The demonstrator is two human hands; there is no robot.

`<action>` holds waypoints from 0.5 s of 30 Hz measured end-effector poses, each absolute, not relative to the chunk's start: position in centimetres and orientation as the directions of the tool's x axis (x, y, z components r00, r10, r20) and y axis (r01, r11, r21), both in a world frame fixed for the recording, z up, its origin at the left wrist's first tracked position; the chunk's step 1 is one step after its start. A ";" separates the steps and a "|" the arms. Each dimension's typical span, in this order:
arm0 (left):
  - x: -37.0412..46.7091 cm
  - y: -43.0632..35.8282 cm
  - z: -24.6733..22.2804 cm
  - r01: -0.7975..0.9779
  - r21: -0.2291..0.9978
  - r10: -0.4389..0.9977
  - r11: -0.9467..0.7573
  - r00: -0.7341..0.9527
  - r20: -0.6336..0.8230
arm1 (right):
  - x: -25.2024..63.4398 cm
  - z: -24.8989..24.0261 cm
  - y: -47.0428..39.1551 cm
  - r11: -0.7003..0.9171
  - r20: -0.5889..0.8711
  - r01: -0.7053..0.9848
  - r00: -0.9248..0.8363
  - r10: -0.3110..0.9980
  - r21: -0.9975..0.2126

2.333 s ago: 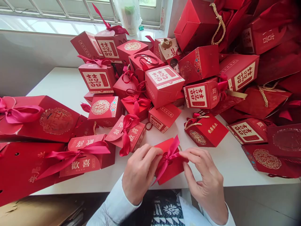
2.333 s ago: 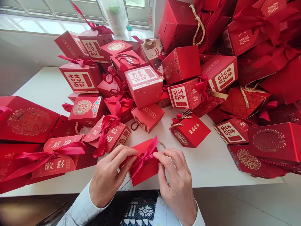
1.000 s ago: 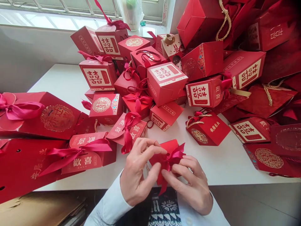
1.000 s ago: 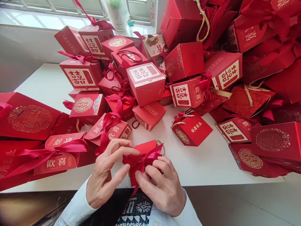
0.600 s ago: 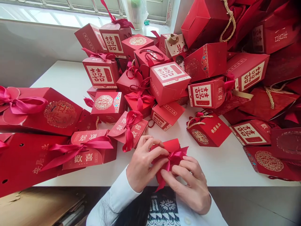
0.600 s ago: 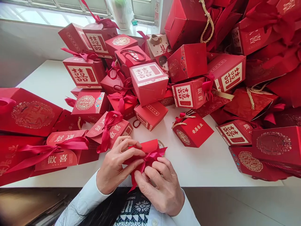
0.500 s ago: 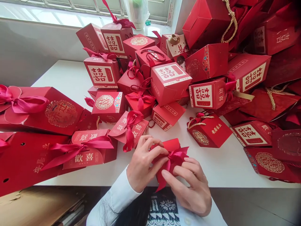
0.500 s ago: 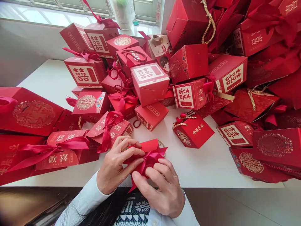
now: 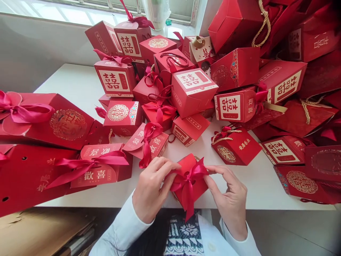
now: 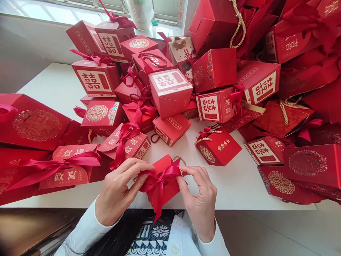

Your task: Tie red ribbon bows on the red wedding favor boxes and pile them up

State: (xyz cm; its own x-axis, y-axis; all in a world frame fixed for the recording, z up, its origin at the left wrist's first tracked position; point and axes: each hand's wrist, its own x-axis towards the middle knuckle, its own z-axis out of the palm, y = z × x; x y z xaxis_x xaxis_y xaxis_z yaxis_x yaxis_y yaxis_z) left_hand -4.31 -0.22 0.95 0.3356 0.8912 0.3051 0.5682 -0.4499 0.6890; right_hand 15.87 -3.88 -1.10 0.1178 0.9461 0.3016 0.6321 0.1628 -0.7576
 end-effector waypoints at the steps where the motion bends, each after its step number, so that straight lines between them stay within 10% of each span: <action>1: -4.1 -0.2 0.9 0.573 0.684 0.892 -0.451 0.322 0.318 | 15.7 -1.0 -3.8 0.168 0.324 0.647 0.129 0.937 -0.744; 15: -4.0 -0.1 1.3 0.630 0.663 0.914 -0.403 0.247 0.321 | 16.1 -1.0 -4.5 0.262 0.470 0.703 0.115 0.875 -0.661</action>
State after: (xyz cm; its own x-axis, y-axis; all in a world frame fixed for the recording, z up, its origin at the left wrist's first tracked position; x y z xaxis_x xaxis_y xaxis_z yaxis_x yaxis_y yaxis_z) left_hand -4.00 -0.11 1.32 0.2470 0.9144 0.3208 0.6304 -0.4030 0.6635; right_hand 16.13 -4.48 -0.95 0.1149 0.8754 0.4696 0.7031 0.2622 -0.6610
